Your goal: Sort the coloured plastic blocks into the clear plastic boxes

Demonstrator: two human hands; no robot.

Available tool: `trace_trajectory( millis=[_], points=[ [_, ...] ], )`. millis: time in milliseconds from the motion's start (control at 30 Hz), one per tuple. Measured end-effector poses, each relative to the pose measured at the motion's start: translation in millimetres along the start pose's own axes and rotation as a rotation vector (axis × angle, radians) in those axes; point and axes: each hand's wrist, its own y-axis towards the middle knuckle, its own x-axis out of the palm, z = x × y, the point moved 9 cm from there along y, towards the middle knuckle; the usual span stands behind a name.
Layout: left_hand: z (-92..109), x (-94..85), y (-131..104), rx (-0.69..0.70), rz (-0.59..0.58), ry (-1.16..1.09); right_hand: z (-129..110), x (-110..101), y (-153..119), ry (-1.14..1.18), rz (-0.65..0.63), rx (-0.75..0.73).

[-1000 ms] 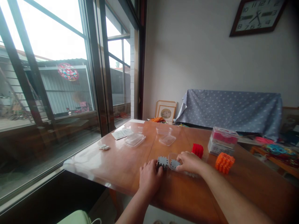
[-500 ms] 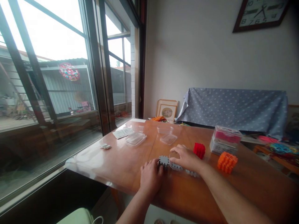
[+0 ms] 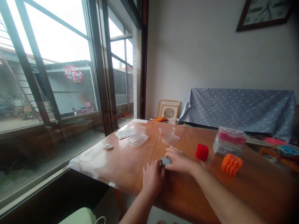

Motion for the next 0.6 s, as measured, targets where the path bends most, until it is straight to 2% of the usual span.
trace_trajectory(
  millis=[200, 367, 600],
  points=[
    [-2, -0.7, 0, -0.076, -0.034, -0.015, 1, -6, 1, 0.103, 0.048, -0.002],
    [1, -3.2, -1, -0.057, -0.033, -0.014, 0, -20, 2, 0.22, 0.12, -0.023],
    [3, -3.3, -2, -0.035, -0.032, -0.02, 8, -19, 8, 0.137, 0.099, 0.001]
  ],
)
